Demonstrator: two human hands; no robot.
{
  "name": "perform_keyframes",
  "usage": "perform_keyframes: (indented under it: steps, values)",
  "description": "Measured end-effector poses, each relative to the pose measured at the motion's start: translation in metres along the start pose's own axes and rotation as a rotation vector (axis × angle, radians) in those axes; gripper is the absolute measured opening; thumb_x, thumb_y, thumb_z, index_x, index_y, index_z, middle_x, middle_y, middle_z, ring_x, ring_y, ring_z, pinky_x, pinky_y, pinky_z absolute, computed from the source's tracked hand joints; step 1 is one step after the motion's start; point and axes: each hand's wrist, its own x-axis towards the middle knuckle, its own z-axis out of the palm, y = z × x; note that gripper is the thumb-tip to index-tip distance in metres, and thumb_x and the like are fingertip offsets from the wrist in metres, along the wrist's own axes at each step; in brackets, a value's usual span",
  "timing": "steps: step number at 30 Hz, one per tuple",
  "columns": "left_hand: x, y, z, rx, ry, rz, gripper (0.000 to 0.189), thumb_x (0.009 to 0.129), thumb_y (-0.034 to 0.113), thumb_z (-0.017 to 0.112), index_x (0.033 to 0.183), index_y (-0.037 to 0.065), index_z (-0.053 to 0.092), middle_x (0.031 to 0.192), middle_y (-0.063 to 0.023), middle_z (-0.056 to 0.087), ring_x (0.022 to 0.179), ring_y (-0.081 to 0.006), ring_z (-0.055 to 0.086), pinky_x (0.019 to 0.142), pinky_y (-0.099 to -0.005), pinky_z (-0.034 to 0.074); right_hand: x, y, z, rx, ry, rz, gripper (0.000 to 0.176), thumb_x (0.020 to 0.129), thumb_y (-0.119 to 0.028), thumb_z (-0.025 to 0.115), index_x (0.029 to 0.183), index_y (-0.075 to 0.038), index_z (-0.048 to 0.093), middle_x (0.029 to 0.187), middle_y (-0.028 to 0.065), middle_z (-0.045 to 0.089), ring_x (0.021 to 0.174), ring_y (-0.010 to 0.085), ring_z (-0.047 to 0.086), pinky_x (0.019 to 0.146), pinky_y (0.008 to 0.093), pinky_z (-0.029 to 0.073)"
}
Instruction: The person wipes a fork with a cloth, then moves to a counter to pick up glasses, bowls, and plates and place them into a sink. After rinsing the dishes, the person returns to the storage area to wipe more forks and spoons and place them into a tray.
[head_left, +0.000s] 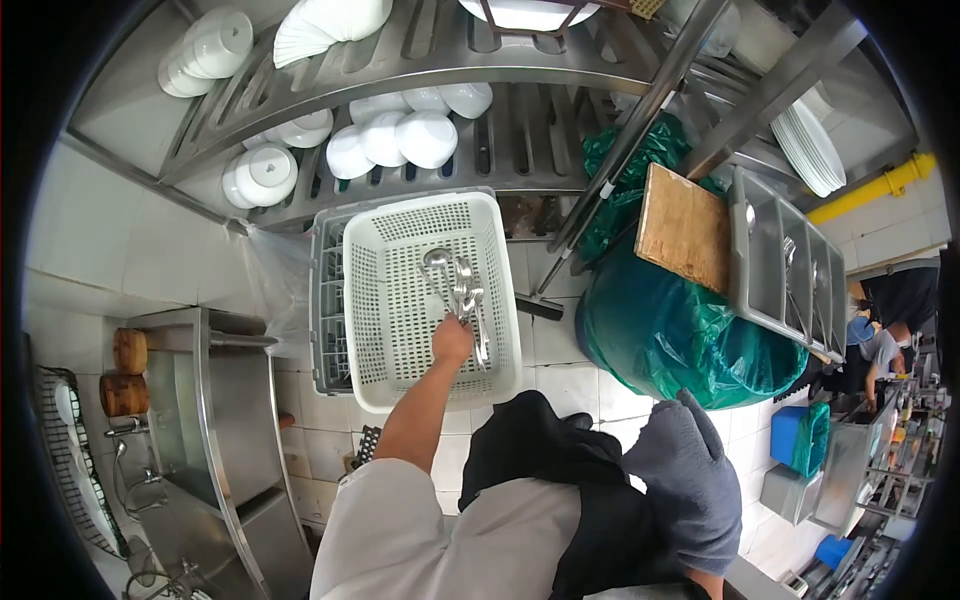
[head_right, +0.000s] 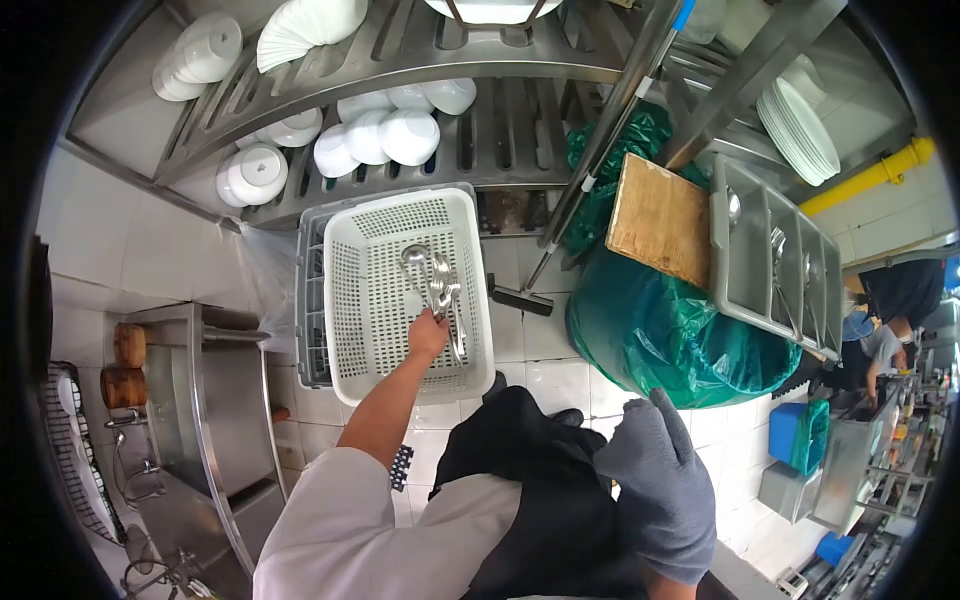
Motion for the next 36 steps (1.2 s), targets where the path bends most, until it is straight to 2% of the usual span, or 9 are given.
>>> perform_keyframes:
  steps: [5,10,15,22,24,30,32,34,36]
  values:
    - [-0.002,0.018,0.009,-0.117,0.011,-0.133,0.032,0.079,0.022,0.061,0.093,-0.006,0.059,0.093,-0.0236,0.064,0.086,-0.0381,0.063,0.077,-0.0442,0.051,0.006,0.001,0.001,0.006,-0.035,-0.029,0.039,0.072,0.000,0.063,0.109,-0.014,0.059,0.111,0.0043,0.058,0.111,0.0227,0.055,0.106,0.0364,0.038]
    - [0.005,0.031,0.021,-0.244,0.255,-0.277,0.026,0.076,0.013,0.057,0.092,-0.007,0.060,0.092,-0.0253,0.063,0.085,-0.0396,0.063,0.077,-0.0451,0.051,0.013,0.005,-0.002,0.014,-0.069,-0.074,0.039,0.073,-0.001,0.063,0.110,-0.014,0.058,0.113,0.0038,0.058,0.111,0.0222,0.055,0.106,0.0351,0.037]
    - [0.007,0.050,0.000,-0.179,0.167,-0.260,0.043,0.078,0.034,0.066,0.097,-0.004,0.060,0.094,-0.0241,0.063,0.089,-0.0380,0.063,0.077,-0.0449,0.051,0.028,0.016,-0.013,0.026,-0.076,-0.095,0.039,0.074,-0.001,0.062,0.111,-0.014,0.058,0.114,0.0033,0.058,0.112,0.0217,0.054,0.106,0.0338,0.037]
    - [0.037,0.052,0.005,-0.106,-0.006,-0.332,0.040,0.076,0.032,0.067,0.097,-0.002,0.063,0.098,-0.0213,0.065,0.091,-0.0362,0.063,0.080,-0.0431,0.052,0.049,0.029,-0.022,0.047,-0.093,-0.121,0.039,0.074,0.000,0.063,0.110,-0.014,0.059,0.114,0.0031,0.058,0.111,0.0211,0.055,0.106,0.0331,0.037]
    - [0.037,0.052,0.010,-0.039,0.055,-0.212,0.039,0.074,0.032,0.065,0.093,-0.002,0.064,0.098,-0.0219,0.065,0.091,-0.0366,0.063,0.080,-0.0432,0.052,0.053,0.032,-0.022,0.052,-0.099,-0.129,0.039,0.074,0.000,0.063,0.110,-0.014,0.059,0.113,0.0030,0.058,0.111,0.0210,0.055,0.106,0.0330,0.037]
    - [0.021,0.049,0.012,-0.225,0.051,-0.199,0.042,0.070,0.033,0.062,0.087,-0.005,0.064,0.090,-0.0241,0.065,0.089,-0.0379,0.063,0.079,-0.0443,0.050,0.059,0.038,-0.026,0.061,-0.099,-0.137,0.038,0.073,0.001,0.063,0.109,-0.013,0.059,0.112,0.0030,0.059,0.109,0.0206,0.056,0.105,0.0328,0.037]
    - [0.010,0.046,0.013,-0.244,0.102,-0.209,0.039,0.071,0.029,0.064,0.088,-0.006,0.063,0.085,-0.0224,0.066,0.083,-0.0350,0.064,0.076,-0.0412,0.051,0.060,0.038,-0.027,0.062,-0.098,-0.133,0.038,0.073,0.001,0.063,0.109,-0.013,0.060,0.112,0.0030,0.059,0.109,0.0205,0.056,0.105,0.0327,0.037]
    - [-0.002,0.034,0.012,-0.638,0.166,-0.045,0.033,0.075,0.022,0.063,0.092,-0.006,0.061,0.082,-0.0195,0.066,0.077,-0.0276,0.064,0.074,-0.0352,0.050,0.061,0.039,-0.028,0.062,-0.097,-0.129,0.038,0.073,0.001,0.063,0.108,-0.013,0.060,0.111,0.0029,0.060,0.109,0.0203,0.056,0.105,0.0326,0.038]
    - [-0.022,0.033,0.003,-0.754,0.217,0.017,0.028,0.079,0.018,0.063,0.094,-0.005,0.060,0.082,-0.0169,0.066,0.076,-0.0230,0.063,0.072,-0.0324,0.049,0.060,0.038,-0.029,0.065,-0.092,-0.118,0.038,0.073,0.001,0.063,0.108,-0.013,0.060,0.111,0.0029,0.060,0.108,0.0202,0.056,0.105,0.0326,0.038]
